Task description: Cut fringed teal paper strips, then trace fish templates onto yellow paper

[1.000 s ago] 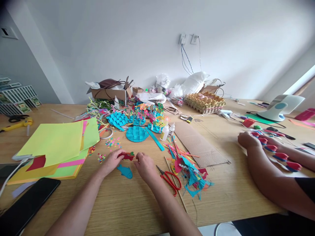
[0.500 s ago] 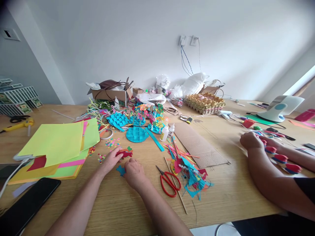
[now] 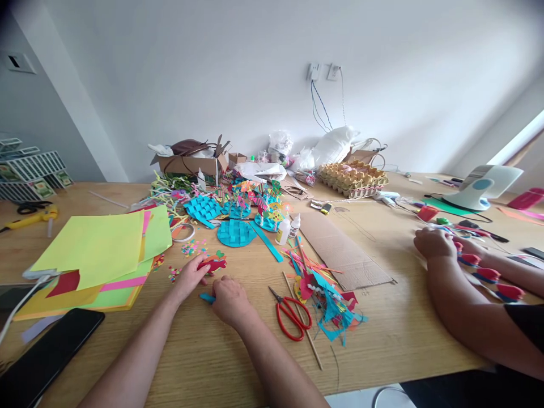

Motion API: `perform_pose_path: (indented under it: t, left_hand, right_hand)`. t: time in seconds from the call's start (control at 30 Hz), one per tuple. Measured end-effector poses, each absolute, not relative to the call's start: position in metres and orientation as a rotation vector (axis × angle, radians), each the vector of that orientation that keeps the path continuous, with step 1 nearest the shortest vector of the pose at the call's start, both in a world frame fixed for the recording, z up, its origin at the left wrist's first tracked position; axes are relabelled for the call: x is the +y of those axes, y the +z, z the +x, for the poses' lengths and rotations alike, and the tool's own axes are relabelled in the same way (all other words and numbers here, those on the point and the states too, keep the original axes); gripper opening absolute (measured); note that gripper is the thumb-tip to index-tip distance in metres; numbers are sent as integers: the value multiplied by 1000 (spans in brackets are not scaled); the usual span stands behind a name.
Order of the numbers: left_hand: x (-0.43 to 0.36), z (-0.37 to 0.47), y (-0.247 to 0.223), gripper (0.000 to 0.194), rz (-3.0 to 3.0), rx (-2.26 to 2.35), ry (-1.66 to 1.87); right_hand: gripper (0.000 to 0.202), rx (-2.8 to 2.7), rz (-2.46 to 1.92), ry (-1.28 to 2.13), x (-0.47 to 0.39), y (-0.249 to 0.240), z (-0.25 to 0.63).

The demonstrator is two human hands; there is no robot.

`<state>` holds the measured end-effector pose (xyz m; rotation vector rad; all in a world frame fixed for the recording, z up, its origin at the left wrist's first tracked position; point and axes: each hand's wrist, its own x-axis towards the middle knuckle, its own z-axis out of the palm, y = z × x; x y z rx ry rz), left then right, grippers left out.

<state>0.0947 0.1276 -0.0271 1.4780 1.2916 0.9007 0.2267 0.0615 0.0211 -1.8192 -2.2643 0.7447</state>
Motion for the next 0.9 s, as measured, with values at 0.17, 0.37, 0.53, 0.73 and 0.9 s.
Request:
perform_pose_path:
  t: [0.17,0.37,0.53,0.73,0.9]
  left_hand:
    - [126,97,-29,10,1428,1241,925]
    - [120,103,-24,8,1405,1206,942]
    - [117,105,-19,12,1402,1145,936]
    - [118,106,-20,11,1449,1113,943]
    - [120,107,-25,10,1470,1117,938]
  right_hand:
    - [30,-1997,-1734,869,62,11,237]
    - [4,-1628,-1529,1048,75,3,264]
    - [15,-1354,-1377,1136,82,-3,262]
    - [15,-1180,-1270,1167,91,-18,251]
    - [16,-1157,-1218,1203,100,-21,253]
